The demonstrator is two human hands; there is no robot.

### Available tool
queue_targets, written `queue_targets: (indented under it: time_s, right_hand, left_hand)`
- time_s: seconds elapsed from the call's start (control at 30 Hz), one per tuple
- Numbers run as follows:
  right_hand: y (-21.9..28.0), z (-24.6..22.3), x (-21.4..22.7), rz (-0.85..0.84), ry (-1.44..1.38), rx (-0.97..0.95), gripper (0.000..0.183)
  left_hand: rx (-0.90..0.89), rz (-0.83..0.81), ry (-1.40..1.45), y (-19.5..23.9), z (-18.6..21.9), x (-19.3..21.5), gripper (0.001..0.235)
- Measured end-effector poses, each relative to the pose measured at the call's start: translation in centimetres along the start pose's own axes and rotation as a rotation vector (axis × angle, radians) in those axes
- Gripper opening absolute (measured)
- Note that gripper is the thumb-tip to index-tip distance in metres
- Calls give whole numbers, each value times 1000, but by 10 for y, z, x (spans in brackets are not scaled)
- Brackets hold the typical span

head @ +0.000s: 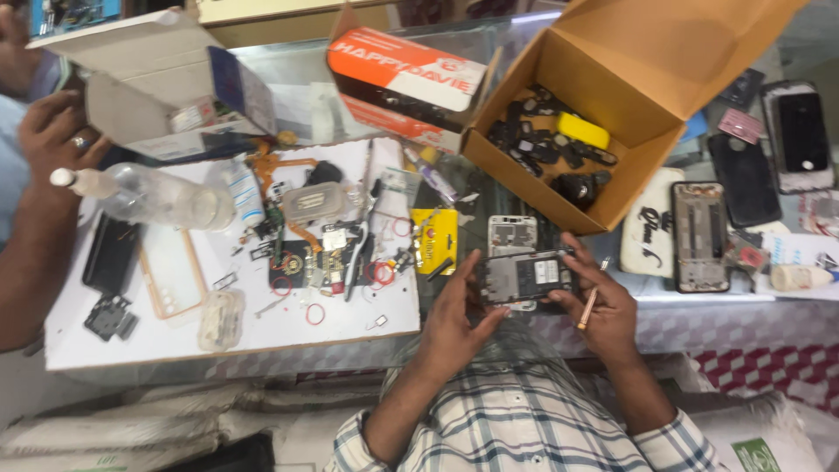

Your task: The person uses a screwdriver to remove screws from a disassembled mobile phone chassis, then uses a prying tool to detach a black internal component. The person holds the phone and component while working at a cluttered repair bench.

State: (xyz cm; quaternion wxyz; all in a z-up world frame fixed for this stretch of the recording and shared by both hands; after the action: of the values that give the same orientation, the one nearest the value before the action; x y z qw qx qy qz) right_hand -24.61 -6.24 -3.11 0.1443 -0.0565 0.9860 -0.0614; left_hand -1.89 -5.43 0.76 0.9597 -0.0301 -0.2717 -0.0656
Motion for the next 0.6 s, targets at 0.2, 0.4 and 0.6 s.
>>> queue_targets:
  time_s: [0.2, 0.4, 0.6]
  right_hand:
    - [1, 0, -1, 33, 7, -57, 42]
    - [-1, -19, -10, 60, 196, 76, 29]
    - [-7, -31, -27, 67, 554, 178, 28]
  left_hand:
    - [-183, -41, -323, -1, 11, 3, 95]
    - [-145, -85, -457, -5, 10, 4, 89]
    - [-159, -2, -638, -12, 20, 18, 80]
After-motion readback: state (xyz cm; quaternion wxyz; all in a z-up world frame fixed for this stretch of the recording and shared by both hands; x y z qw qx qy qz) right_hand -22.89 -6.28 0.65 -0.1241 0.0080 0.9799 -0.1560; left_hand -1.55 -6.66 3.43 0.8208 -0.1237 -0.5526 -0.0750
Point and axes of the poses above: each hand's wrist, its own y-axis away from the middle knuckle, its own x-axis out of the back of the hand, z = x × y, the point moved 6 cm from there along -y, towards the middle knuckle, and after that the axes turned 11 degrees about -y, right-handed, at the moved point
